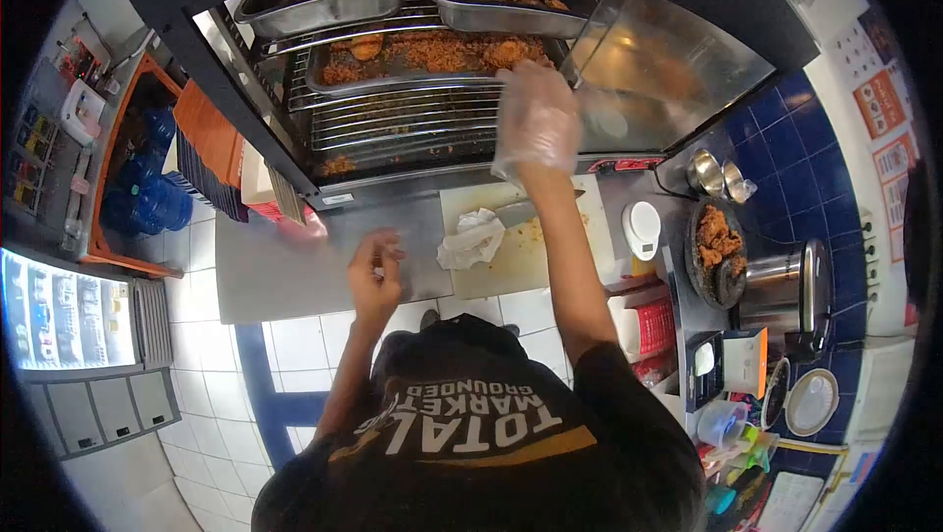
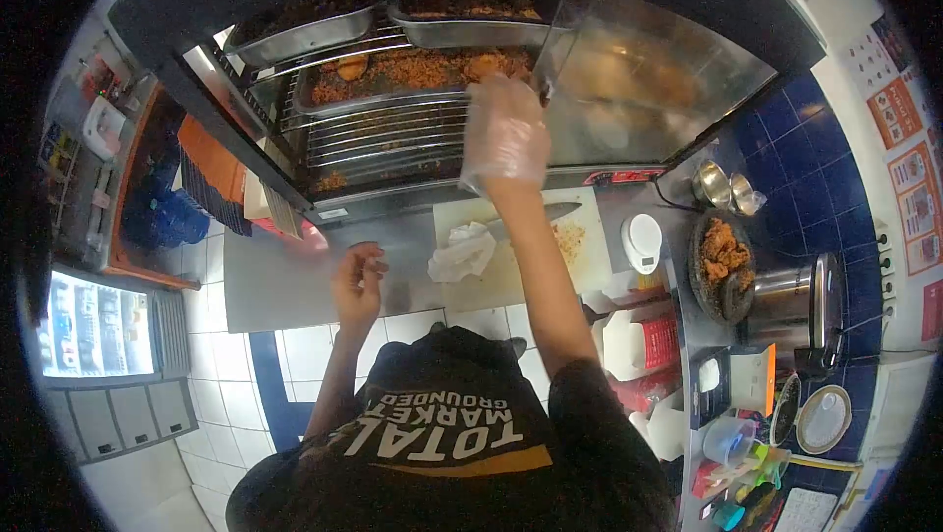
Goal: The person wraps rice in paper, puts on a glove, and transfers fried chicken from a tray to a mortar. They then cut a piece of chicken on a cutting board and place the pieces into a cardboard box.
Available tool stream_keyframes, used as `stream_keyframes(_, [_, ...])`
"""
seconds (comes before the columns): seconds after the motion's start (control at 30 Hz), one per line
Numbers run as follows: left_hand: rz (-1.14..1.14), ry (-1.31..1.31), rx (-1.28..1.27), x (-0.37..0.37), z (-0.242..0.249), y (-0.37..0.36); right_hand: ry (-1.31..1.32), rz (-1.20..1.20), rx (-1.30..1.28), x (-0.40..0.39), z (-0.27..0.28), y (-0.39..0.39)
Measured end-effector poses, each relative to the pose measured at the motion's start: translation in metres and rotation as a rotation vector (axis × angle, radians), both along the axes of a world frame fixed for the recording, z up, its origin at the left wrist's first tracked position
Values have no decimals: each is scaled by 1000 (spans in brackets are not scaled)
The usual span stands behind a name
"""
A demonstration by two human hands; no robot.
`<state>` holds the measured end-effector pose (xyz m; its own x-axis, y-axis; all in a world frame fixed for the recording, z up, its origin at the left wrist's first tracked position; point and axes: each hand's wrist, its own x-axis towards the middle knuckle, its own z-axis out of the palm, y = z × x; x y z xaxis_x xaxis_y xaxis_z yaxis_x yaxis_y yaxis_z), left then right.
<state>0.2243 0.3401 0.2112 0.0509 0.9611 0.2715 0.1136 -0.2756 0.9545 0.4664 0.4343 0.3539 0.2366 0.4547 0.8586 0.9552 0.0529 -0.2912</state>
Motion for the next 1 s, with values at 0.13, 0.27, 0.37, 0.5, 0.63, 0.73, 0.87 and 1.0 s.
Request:
stream_keyframes(0.13, [-33,2,-45,6,5,-6,-448,-111,-51,4,5,45])
stream_keyframes(0.27, [-94,-21,-84,6,0,-13,-305,-235,-730,1,25,68])
stream_keyframes(0.37, [-83,-53,-113,4,-4,-16,-324,-220,-1009,-4,57,70])
stream_keyframes(0.5, [-53,-178,-122,3,-15,-20,-275,-138,-839,13,35,80])
stream_keyframes(0.63, [-71,-156,-136,6,-16,-19,-530,-229,-752,20,28,89])
stream_keyframes(0.73, [-78,-157,-134,8,-8,-20,-412,-224,-1016,-12,62,61])
stream_keyframes(0.87, [-68,-166,-151,6,-10,-24,-306,-97,-893,-2,44,63])
stream_keyframes(1.0, [-86,-223,-214,7,-24,-27,-207,-65,-796,-14,50,50])
